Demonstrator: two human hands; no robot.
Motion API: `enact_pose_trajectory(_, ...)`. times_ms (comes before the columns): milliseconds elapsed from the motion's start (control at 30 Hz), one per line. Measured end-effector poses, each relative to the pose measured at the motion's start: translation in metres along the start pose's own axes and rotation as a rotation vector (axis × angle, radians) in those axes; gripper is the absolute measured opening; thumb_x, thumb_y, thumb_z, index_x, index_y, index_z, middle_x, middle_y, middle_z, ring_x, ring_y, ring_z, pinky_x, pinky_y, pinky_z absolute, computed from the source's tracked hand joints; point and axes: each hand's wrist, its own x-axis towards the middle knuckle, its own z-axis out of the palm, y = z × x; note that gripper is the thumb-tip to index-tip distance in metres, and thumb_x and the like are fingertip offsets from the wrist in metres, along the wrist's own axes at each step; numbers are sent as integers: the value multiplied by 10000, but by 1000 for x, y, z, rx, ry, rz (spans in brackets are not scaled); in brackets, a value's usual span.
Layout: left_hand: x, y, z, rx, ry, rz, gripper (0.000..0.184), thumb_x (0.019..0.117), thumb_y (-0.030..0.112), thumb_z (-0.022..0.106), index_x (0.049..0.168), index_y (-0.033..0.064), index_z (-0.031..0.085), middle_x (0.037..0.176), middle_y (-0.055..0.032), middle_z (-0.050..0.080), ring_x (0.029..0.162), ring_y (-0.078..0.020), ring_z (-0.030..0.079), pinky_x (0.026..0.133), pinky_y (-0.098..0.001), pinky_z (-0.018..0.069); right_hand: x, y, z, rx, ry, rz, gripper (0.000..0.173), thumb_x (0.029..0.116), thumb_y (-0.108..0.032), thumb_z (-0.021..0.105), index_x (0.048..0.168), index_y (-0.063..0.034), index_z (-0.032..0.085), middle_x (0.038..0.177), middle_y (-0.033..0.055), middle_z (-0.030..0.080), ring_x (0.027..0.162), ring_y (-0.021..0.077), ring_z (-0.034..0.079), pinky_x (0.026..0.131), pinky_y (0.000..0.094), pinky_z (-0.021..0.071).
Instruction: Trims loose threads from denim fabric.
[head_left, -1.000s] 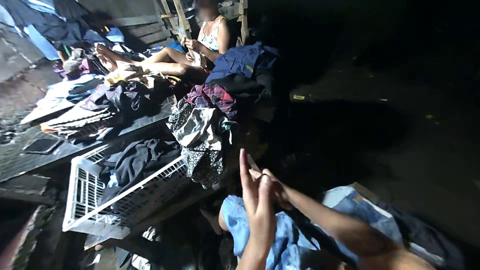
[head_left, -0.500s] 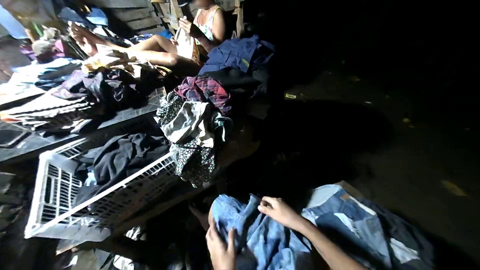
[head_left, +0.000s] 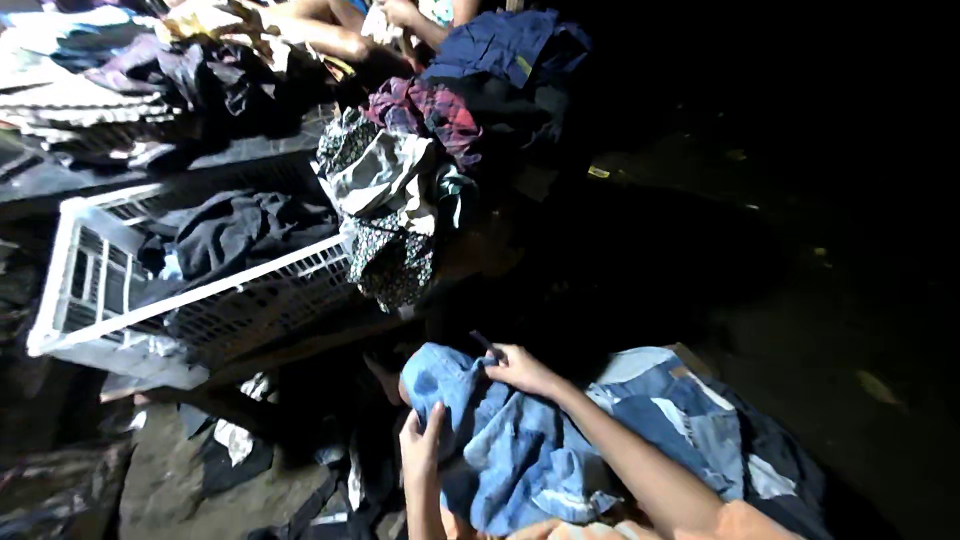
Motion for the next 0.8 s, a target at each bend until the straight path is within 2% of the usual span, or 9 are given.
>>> enact_pose_trajectory(133, 15, 30, 0, -46, 41, 145, 163, 1006, 62, 575, 1078, -68, 643, 904, -46, 686, 822, -43, 661, 804, -255, 566, -3, -24, -12, 158, 140, -126, 194, 932, -112, 686, 1042, 34, 620, 787, -3, 553, 671, 28, 505, 671, 222, 463)
enact_pose_trajectory(267, 5, 110, -1, -207, -55, 572, 89, 977, 31, 577, 987, 58, 661, 843, 83, 731, 801, -10, 704, 768, -224, 605, -22, -73, -47, 85, 388, -652, 100, 888, -90, 701, 936, -9, 667, 818, -57, 657, 741, -81, 584, 725, 122, 503)
enact_pose_trajectory(367, -20, 147, -7, -265, -167, 787, 92, 971, 212, 677, 1043, 203, 733, 969, 115, 760, 895, -5, 713, 827, -215, 603, -56, -108, -70, -9, 478, -930, 152, 888, -208, 735, 939, -89, 654, 831, -121, 663, 764, -120, 590, 709, 85, 513)
enact_pose_trajectory(433, -36, 144, -14, -271, -213, 826, 150, 971, 297, 671, 1098, 270, 744, 1029, 135, 759, 929, 14, 707, 847, -190, 592, -80, -109, -76, -66, 402, -996, 221, 919, -298, 734, 927, -92, 653, 837, -109, 669, 779, -133, 586, 703, 59, 496)
enact_pose_trajectory(533, -56, 94, -28, -208, -222, 594, 139, 966, 267, 679, 1088, 274, 745, 1000, 164, 754, 895, 40, 699, 817, -179, 590, -105, -68, -65, -193, 113, -835, 277, 910, -291, 718, 881, -21, 662, 723, 13, 636, 642, -58, 536, 602, 81, 440)
enact_pose_trajectory(600, -66, 45, -31, -203, -171, 251, 156, 953, 104, 633, 1104, 81, 666, 935, 75, 749, 846, -21, 713, 799, -244, 608, -107, -27, -55, -248, -116, -527, 274, 907, -269, 709, 948, 2, 712, 695, 50, 616, 583, 40, 507, 553, 202, 427)
enact_pose_trajectory(633, -72, 22, -32, -184, -125, 83, 230, 957, 63, 581, 1176, -4, 602, 948, 29, 731, 855, -38, 710, 819, -262, 606, -106, -10, -51, -250, -191, -356, 277, 923, -241, 701, 1035, 12, 719, 747, 78, 644, 612, 92, 532, 594, 275, 459)
enact_pose_trajectory(700, -83, -14, -35, -173, -40, -106, 325, 975, 59, 531, 1277, -60, 541, 998, -14, 715, 883, -37, 699, 852, -260, 593, -98, 13, -47, -196, -156, -146, 335, 943, -213, 679, 1188, 15, 687, 790, 76, 645, 642, 112, 538, 647, 319, 485)
enact_pose_trajectory(800, -93, -38, -41, -191, 33, -128, 239, 989, 84, 481, 1158, -8, 623, 900, 41, 737, 819, -15, 708, 806, -232, 603, -73, 35, -41, -31, 43, -39, 499, 937, -269, 668, 1340, 17, 595, 709, -50, 513, 590, 20, 418, 600, 238, 417)
